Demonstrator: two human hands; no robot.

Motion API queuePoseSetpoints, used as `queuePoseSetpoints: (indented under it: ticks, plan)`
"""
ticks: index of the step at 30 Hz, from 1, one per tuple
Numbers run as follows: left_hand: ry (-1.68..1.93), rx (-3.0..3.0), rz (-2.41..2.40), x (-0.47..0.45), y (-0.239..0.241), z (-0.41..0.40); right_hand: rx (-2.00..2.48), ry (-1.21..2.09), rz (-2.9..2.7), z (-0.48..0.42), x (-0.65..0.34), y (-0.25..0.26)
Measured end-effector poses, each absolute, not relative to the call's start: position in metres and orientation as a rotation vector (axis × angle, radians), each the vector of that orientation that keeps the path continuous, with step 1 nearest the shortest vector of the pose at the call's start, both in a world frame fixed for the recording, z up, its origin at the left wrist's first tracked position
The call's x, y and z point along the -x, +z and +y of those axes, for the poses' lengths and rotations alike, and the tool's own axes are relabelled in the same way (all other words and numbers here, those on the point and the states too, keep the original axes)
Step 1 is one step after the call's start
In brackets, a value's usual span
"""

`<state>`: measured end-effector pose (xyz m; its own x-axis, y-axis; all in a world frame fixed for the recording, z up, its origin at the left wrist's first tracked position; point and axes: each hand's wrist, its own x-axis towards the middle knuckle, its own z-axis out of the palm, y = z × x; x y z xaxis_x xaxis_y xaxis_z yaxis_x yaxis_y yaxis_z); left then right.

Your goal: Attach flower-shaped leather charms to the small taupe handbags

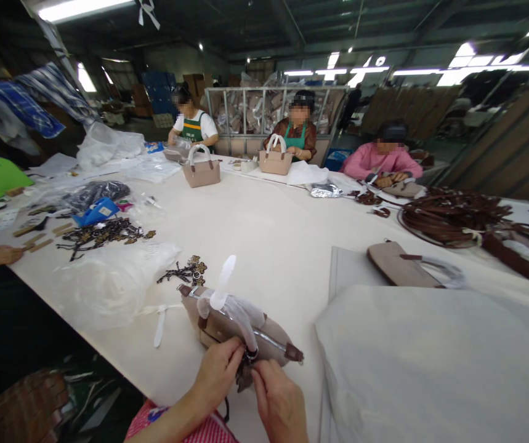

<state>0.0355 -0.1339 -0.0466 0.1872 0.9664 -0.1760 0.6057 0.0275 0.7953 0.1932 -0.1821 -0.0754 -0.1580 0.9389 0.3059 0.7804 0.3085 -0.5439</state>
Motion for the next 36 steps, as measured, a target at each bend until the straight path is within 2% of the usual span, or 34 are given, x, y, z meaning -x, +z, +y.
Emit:
queuePoseSetpoints:
  ticks: [7,14,18,28,32,36]
  plan:
    - [0.828,-1.592,1.444,-0.021,-0.04,-0.129,1.427,0.423,-1.905,-0.182,-0.205,-0.085]
    - [0.819,-0.819,1.262,-0.031,-0.044,-0.127,1.384,0.364,-1.833,-0.181,-0.197,-0.07]
    - [0.855,-0.645,1.264,-0.034,-0.045,-0.127,1.447,0.306,-1.767,-0.176,-0.197,-0.068]
    - [0.846,-0.752,1.377,-0.039,-0.048,-0.128,1.625,0.411,-1.848,-0.156,-0.185,-0.051]
    - [0.766,-0.991,1.464,-0.038,-0.053,-0.131,1.73,0.259,-1.933,-0.144,-0.182,-0.05]
    - [0.669,-1.323,1.585,-0.036,-0.053,-0.128,1.647,0.358,-1.894,-0.14,-0.186,-0.057]
